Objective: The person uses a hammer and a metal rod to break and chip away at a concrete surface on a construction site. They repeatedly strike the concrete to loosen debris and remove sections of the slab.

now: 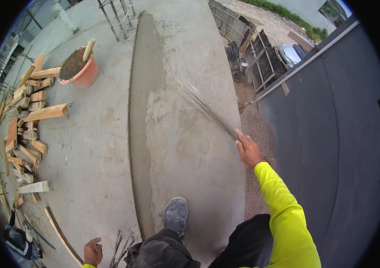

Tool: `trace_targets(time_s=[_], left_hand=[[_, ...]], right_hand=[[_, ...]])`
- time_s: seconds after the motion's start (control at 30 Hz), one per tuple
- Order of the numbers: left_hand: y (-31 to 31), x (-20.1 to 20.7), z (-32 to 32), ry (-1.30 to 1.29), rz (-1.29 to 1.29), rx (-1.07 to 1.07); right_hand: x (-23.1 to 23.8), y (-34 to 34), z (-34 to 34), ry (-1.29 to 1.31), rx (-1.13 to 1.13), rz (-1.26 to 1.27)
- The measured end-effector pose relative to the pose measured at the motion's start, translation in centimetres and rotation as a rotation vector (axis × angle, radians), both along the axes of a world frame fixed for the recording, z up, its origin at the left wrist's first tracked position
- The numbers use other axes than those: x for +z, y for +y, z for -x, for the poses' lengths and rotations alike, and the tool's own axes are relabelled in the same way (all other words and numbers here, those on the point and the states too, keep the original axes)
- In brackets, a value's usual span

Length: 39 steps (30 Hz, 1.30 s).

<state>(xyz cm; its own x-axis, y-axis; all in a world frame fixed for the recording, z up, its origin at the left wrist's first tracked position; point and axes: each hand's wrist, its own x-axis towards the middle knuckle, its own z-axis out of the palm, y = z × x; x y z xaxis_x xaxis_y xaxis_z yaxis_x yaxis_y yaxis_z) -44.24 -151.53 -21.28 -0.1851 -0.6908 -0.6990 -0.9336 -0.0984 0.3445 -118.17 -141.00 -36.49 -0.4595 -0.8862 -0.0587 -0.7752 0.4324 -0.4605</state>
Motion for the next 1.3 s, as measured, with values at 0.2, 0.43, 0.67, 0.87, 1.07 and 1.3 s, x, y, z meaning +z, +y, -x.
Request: trace_targets(time_s=[0.2, 0.43, 0.67, 0.87, 1.07, 1.3], left_hand=[[-18.9, -10.8, 17.1, 0.122, 0.562, -0.506], [-30.1, -18.9, 33.3, 0.002, 0.289, 0.206], [-30.3, -20.0, 35.1, -0.222, 0.117, 0.149], [-30.8, -19.7, 35.4, -0.231, 0.071, 0.194], [-30.4, -20.5, 34.3, -0.204, 0.112, 0.184], [-30.7, -20.1, 35.6, -0.315, 0.113, 0.195]], right_hand=[[-1.8, -7.1, -0.8, 0.005, 0.356, -0.31], [5.2, -7.8, 11.6, 0.094, -0.374, 0.16], [17.1, -5.7, 6.3, 0.074, 0.579, -0.528], [9.7, -14.4, 3.8, -0.091, 0.741, -0.474], [-2.0, -23.3, 12.7, 0.014, 0.543, -0.334], [-1.9, -23.8, 23.1, 0.021, -0.405, 0.181]])
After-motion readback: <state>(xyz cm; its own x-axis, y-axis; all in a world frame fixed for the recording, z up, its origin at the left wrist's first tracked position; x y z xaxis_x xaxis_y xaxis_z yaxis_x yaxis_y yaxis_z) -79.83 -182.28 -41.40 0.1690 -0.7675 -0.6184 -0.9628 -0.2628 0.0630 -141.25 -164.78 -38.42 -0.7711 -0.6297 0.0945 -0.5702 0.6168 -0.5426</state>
